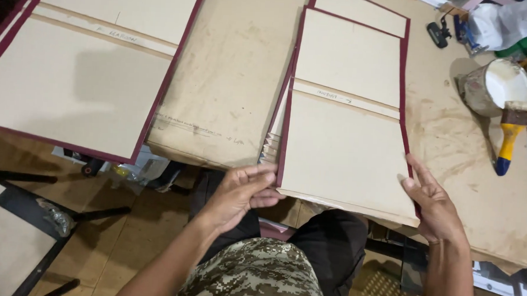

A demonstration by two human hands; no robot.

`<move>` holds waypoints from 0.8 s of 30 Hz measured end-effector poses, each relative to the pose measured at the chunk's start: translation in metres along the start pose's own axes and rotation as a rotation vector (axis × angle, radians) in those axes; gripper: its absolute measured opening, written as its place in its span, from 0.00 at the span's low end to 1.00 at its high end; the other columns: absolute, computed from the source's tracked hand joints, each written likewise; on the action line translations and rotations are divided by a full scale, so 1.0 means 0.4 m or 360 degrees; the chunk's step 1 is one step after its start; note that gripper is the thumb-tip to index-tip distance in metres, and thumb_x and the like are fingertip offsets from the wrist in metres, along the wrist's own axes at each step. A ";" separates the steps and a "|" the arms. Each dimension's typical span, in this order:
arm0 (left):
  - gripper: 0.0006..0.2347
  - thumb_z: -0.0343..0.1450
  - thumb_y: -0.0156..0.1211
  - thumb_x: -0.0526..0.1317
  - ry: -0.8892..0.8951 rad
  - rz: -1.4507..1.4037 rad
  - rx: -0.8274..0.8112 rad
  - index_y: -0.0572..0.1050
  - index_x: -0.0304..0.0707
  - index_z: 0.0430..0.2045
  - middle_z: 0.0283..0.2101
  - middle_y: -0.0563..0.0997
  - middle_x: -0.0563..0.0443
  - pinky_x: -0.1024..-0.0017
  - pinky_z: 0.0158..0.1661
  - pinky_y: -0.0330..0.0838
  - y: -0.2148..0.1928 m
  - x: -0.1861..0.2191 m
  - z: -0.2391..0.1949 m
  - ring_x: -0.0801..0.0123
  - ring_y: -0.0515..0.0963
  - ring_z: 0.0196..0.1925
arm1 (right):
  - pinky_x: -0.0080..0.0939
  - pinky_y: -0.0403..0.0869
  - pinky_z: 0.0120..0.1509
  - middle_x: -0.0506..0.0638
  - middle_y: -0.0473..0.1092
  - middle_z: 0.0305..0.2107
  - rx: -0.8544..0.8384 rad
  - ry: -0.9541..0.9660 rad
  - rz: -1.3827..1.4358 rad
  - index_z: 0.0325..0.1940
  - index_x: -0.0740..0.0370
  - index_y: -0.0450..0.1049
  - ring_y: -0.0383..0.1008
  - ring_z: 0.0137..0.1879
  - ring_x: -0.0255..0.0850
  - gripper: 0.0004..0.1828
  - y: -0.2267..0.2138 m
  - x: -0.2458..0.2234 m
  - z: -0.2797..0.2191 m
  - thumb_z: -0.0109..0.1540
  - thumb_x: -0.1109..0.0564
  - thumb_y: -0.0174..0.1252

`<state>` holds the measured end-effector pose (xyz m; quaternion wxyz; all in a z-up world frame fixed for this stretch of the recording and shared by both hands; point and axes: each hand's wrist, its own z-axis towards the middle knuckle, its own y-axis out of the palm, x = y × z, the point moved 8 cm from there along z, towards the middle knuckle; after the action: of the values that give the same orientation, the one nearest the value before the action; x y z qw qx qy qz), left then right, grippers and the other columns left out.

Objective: Assembling book covers by manually aligning cardboard inserts into pre-glued covers and using a tool to smooth the edges.

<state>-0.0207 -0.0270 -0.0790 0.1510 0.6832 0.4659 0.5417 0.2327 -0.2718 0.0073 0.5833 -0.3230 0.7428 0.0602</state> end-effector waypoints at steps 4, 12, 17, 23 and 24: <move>0.15 0.75 0.56 0.35 0.0032 -0.0185 -0.0236 0.76 0.24 0.54 0.42 0.85 0.34 0.65 0.41 0.85 0.004 -0.002 -0.009 0.48 0.86 0.42 | 0.37 0.54 0.79 0.44 0.55 0.75 0.0088 0.0208 0.0044 0.79 0.50 0.51 0.56 0.77 0.37 0.41 0.040 -0.045 -0.041 0.60 0.60 0.48; 0.06 0.72 0.65 0.30 -0.0131 -0.0124 -0.0273 0.81 0.27 0.39 0.33 0.84 0.33 0.73 0.37 0.86 0.011 -0.022 -0.009 0.51 0.88 0.38 | 0.38 0.61 0.74 0.54 0.50 0.76 0.0167 0.0153 0.0075 0.76 0.69 0.49 0.61 0.73 0.42 0.42 -0.015 0.040 0.004 0.60 0.59 0.54; 0.12 0.72 0.61 0.39 0.0059 0.0561 -0.0252 0.80 0.24 0.41 0.34 0.86 0.31 0.73 0.36 0.85 0.043 0.036 -0.044 0.58 0.88 0.34 | 0.41 0.58 0.80 0.54 0.44 0.78 0.0199 0.0123 -0.0021 0.65 0.66 0.65 0.49 0.81 0.38 0.29 -0.004 0.017 -0.028 0.59 0.57 0.58; 0.10 0.74 0.55 0.44 0.0174 0.1544 -0.0011 0.81 0.39 0.36 0.33 0.87 0.48 0.76 0.36 0.88 0.046 0.069 -0.074 0.70 0.88 0.32 | 0.38 0.58 0.79 0.32 0.64 0.21 0.0168 0.0036 0.0085 0.81 0.63 0.52 0.71 0.61 0.23 0.46 -0.027 0.062 -0.036 0.60 0.56 0.61; 0.12 0.74 0.54 0.49 0.0219 0.1690 0.0078 0.81 0.42 0.36 0.32 0.88 0.51 0.78 0.36 0.88 0.044 0.077 -0.078 0.74 0.89 0.31 | 0.37 0.57 0.79 0.30 0.57 0.13 0.0139 0.0022 0.0085 0.81 0.63 0.49 0.70 0.59 0.19 0.47 -0.016 0.050 -0.044 0.60 0.55 0.60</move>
<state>-0.0404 -0.0205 -0.0366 -0.1906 0.7911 0.0775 0.5761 0.2196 -0.2931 -0.0034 0.5899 -0.2779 0.7571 0.0411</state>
